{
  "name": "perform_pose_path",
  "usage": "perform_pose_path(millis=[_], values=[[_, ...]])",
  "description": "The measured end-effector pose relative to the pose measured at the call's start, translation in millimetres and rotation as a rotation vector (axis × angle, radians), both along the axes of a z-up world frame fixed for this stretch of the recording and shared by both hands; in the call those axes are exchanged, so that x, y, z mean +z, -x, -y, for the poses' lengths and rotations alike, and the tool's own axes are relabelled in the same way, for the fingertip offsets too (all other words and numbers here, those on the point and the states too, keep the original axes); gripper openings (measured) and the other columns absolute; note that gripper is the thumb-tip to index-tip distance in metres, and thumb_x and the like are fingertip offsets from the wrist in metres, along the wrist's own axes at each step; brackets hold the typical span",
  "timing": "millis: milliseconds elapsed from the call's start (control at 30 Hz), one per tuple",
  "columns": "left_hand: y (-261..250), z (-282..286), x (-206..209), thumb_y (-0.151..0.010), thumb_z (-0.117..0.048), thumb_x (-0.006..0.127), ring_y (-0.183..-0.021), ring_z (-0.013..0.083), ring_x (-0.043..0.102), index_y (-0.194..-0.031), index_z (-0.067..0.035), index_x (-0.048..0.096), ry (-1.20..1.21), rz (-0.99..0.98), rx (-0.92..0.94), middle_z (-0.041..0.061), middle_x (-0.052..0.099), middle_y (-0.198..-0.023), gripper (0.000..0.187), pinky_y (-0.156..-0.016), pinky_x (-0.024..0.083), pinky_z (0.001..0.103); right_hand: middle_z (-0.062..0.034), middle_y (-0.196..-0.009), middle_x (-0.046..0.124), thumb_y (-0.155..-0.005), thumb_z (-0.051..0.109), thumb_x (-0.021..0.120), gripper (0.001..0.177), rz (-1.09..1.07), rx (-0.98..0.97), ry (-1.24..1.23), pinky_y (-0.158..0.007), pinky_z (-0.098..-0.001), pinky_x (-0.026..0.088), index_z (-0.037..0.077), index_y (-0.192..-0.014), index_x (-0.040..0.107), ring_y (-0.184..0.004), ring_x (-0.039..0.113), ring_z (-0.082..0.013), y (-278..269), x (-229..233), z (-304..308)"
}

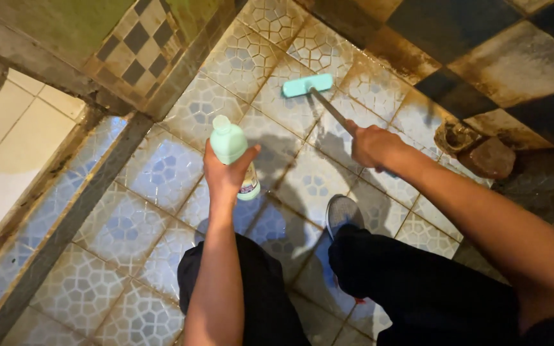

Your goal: The person scrubs a tiled floor with a long-handled brush while holding a bottle of cleaning liquid. They repeatedly apply the liquid and scrub the same small area near a drain, moving the brush back and forth across the wet tiles.

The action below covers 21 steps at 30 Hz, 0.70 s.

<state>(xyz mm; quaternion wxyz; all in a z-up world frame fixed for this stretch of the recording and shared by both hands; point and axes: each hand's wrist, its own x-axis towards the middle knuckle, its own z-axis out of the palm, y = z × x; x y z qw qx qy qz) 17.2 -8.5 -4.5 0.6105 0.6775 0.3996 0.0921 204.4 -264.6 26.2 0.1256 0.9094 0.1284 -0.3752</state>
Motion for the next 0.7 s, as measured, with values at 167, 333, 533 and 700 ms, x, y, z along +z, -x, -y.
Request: perform_pose_path(millis=[167, 333, 533, 700], values=[[-3, -2, -6, -0.061, -0.036, 0.094, -0.121, 0.0375, 0.064, -0.118, -0.013, 0.063, -0.017, -0.019, 0.004, 0.017, 0.071, -0.115, 0.069, -0.103, 0.048, 0.052, -0.022, -0.063, 0.073, -0.093, 0.016, 0.048, 0.055, 0.045, -0.077, -0.031, -0.07, -0.0572, 0.062, 0.004, -0.146, 0.052, -0.049, 0.074, -0.0339, -12, 6, 5], [0, 0, 4, -0.064, -0.038, 0.094, -0.121, 0.0395, 0.064, -0.12, -0.011, 0.062, -0.007, -0.009, -0.006, 0.018, 0.071, -0.116, 0.07, -0.103, 0.046, 0.054, -0.0258, -0.082, 0.078, -0.096, 0.017, 0.047, 0.064, -0.046, -0.044, 0.004, -0.079, -0.0517, 0.063, 0.011, -0.159, 0.04, -0.066, 0.079, -0.0355, 29, 45, -18], [-3, 0, -12, -0.06, -0.039, 0.095, -0.118, 0.0361, 0.066, -0.116, -0.015, 0.063, -0.029, -0.019, -0.042, 0.014, 0.073, -0.113, 0.068, -0.102, 0.049, 0.052, -0.0232, -0.071, 0.075, -0.09, 0.014, 0.053, 0.068, 0.02, -0.06, -0.097, -0.067, -0.0482, 0.063, 0.003, -0.156, 0.041, -0.054, 0.075, -0.0326, -15, -3, 5], [-3, 0, -4, -0.063, -0.037, 0.093, -0.12, 0.037, 0.065, -0.121, -0.013, 0.062, -0.001, -0.031, -0.029, 0.016, 0.071, -0.116, 0.07, -0.102, 0.048, 0.052, -0.0233, -0.094, 0.078, -0.094, 0.019, 0.047, 0.048, 0.0, 0.04, 0.011, -0.082, -0.0557, 0.058, 0.002, -0.136, 0.063, -0.088, 0.076, -0.039, 41, 57, -32]])
